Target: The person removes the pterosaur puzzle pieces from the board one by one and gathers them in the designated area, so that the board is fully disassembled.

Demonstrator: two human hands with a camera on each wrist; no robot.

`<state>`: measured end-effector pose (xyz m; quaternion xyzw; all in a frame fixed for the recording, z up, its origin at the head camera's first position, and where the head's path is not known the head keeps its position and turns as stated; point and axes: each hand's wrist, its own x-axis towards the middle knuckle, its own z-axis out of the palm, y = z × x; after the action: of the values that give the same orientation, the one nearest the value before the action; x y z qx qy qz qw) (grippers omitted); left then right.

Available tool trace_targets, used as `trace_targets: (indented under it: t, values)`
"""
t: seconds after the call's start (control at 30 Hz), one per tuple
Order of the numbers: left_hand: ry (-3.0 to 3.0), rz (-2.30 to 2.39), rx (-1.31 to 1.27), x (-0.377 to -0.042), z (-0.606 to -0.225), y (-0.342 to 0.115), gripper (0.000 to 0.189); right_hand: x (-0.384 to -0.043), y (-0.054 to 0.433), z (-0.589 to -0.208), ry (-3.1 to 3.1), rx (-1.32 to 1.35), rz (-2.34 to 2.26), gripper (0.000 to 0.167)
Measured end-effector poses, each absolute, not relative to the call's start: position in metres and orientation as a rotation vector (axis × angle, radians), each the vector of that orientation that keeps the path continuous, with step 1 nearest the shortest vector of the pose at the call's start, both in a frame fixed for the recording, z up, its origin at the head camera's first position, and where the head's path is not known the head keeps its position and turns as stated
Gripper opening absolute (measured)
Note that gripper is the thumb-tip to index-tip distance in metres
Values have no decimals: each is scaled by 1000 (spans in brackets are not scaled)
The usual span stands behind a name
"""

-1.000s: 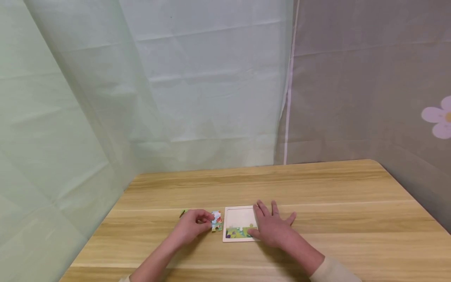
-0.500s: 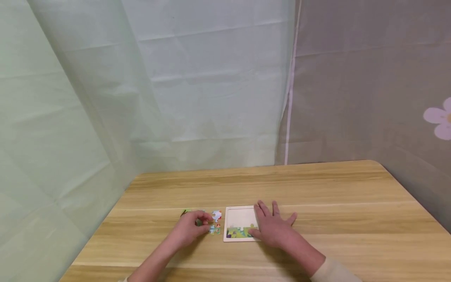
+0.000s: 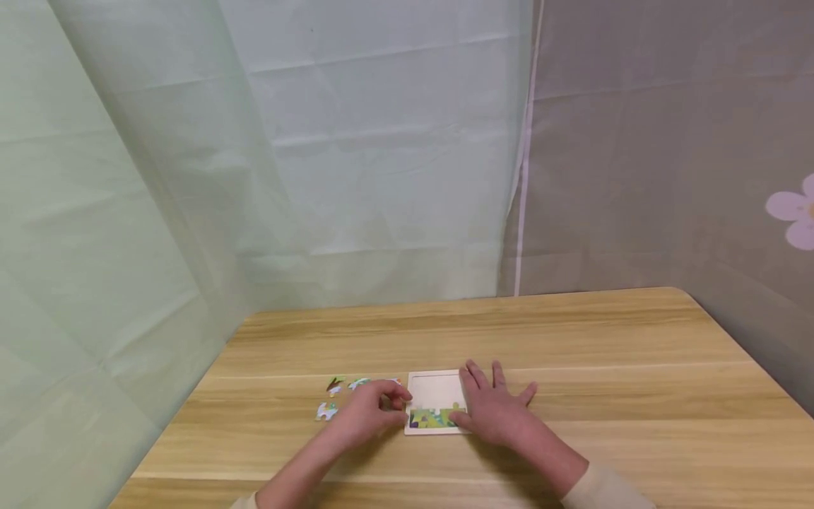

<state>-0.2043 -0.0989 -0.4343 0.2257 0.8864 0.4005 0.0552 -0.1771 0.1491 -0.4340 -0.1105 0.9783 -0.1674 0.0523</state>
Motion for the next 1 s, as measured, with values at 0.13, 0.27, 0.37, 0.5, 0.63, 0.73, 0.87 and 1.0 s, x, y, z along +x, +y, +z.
trace_targets:
  t: [0.13,0.27,0.37,0.5,0.63,0.73,0.87,1.0]
  values:
    - [2671,1192,688,-204,-434,-91,27,-178,148,-435,2973,-336,-520,85]
    - [2717,1084,666,-202,-432,-86,29,-178,147,-436,2970,-342,-519,84]
    - [2765,1001,659,-202,-430,-83,27,-178,147,-436,2965,-339,-523,84]
    - [2791,965,659,-201,-429,-81,27,-179,148,-436,2961,-334,-534,85]
    - [2792,969,653,-200,-429,-79,27,-178,148,-436,2957,-340,-542,85]
    - [2794,975,662,-200,-429,-79,29,-177,148,-436,2956,-340,-544,85]
    - [2802,983,680,-201,-429,-79,30,-177,148,-435,2960,-341,-539,85]
    - [2779,1061,688,-202,-429,-80,23,-177,147,-434,2962,-337,-532,84]
